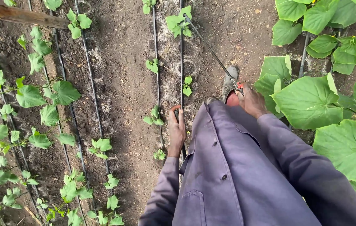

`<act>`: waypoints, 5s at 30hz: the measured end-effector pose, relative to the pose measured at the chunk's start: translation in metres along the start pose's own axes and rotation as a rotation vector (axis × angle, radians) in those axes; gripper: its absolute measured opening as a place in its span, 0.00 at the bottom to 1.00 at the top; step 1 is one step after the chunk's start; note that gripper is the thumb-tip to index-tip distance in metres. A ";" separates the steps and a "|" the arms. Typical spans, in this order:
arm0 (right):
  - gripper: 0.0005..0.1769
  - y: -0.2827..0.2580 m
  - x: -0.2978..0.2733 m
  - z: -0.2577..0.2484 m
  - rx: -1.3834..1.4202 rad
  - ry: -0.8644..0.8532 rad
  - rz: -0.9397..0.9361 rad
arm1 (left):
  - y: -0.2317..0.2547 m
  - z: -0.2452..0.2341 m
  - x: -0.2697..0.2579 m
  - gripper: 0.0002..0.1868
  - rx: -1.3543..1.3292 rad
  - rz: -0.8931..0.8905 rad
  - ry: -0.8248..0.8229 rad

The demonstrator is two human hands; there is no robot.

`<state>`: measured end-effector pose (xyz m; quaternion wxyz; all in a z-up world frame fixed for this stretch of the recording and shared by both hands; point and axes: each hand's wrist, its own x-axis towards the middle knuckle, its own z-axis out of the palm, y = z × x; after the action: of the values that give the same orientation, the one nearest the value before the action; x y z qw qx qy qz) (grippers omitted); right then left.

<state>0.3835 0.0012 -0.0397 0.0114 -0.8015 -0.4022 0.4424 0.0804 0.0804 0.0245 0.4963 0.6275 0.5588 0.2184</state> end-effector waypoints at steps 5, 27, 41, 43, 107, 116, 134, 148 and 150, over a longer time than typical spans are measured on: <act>0.22 -0.019 0.011 -0.012 -0.034 0.000 -0.040 | -0.055 0.039 0.030 0.13 0.103 -0.172 -0.076; 0.28 -0.013 0.073 -0.184 0.206 -0.301 0.109 | 0.022 0.074 0.119 0.10 -0.005 -0.226 0.054; 0.27 -0.142 0.246 -0.166 -0.123 -0.055 -0.305 | 0.157 0.022 0.169 0.13 0.073 -0.067 0.216; 0.28 -0.160 0.246 -0.171 -0.093 -0.112 -0.300 | 0.161 0.034 0.195 0.14 0.165 -0.097 0.235; 0.31 -0.095 0.389 -0.197 -0.125 -0.324 -0.162 | 0.035 0.090 0.393 0.18 0.046 -0.349 0.089; 0.35 -0.049 0.343 -0.234 -0.074 -0.220 0.114 | 0.037 0.090 0.406 0.17 0.072 -0.268 0.002; 0.30 -0.064 0.367 -0.200 -0.176 -0.208 0.141 | 0.171 0.017 0.372 0.11 -0.174 -0.076 0.159; 0.39 -0.052 0.405 -0.208 -0.054 -0.219 0.192 | 0.067 0.083 0.415 0.15 0.046 -0.056 0.065; 0.40 -0.055 0.406 -0.211 -0.029 -0.189 0.206 | 0.056 0.086 0.416 0.14 0.083 -0.087 0.072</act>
<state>0.6163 0.3754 -0.1748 -0.0837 -0.7933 -0.3235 0.5089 0.2951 0.4358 -0.0794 0.4584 0.6144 0.6116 0.1955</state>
